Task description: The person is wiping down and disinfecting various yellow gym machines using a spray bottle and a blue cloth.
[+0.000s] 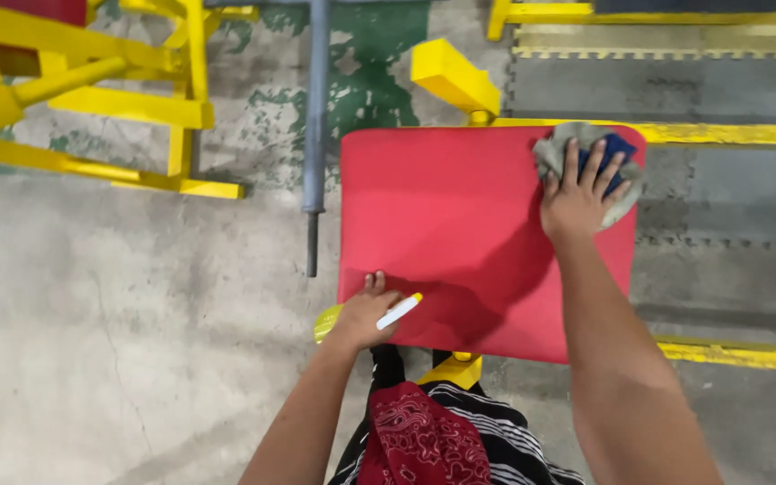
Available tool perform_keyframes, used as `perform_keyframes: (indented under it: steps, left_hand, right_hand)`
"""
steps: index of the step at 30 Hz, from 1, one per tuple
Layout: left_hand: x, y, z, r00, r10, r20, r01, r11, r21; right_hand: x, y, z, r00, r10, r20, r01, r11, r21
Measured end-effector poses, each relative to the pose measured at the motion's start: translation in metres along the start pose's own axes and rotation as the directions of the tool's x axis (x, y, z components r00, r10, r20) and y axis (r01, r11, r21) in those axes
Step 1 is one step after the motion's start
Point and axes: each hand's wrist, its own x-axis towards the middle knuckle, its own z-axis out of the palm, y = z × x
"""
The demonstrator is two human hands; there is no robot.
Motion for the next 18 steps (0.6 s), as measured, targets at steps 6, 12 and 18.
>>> perform_keyframes:
  steps: [6,12,18]
  left_hand:
    - [0.002,-0.009,0.023,0.995,0.082,-0.058,-0.081,0.997,0.020]
    - [-0.012,-0.012,0.035,0.962,0.262,-0.073,-0.264,0.964,-0.027]
    - [-0.022,-0.007,0.067,0.956,0.265,-0.127,-0.273,0.961,-0.051]
  right_hand:
    - [-0.002,-0.104,0.062,0.947,-0.316,-0.057,0.321,0.941,0.112]
    - [-0.077,-0.239,0.058,0.562,-0.684,0.466,0.663,0.709,0.240]
    - [-0.019,-0.202,0.056,0.661,-0.394,0.639,0.515,0.857,-0.005]
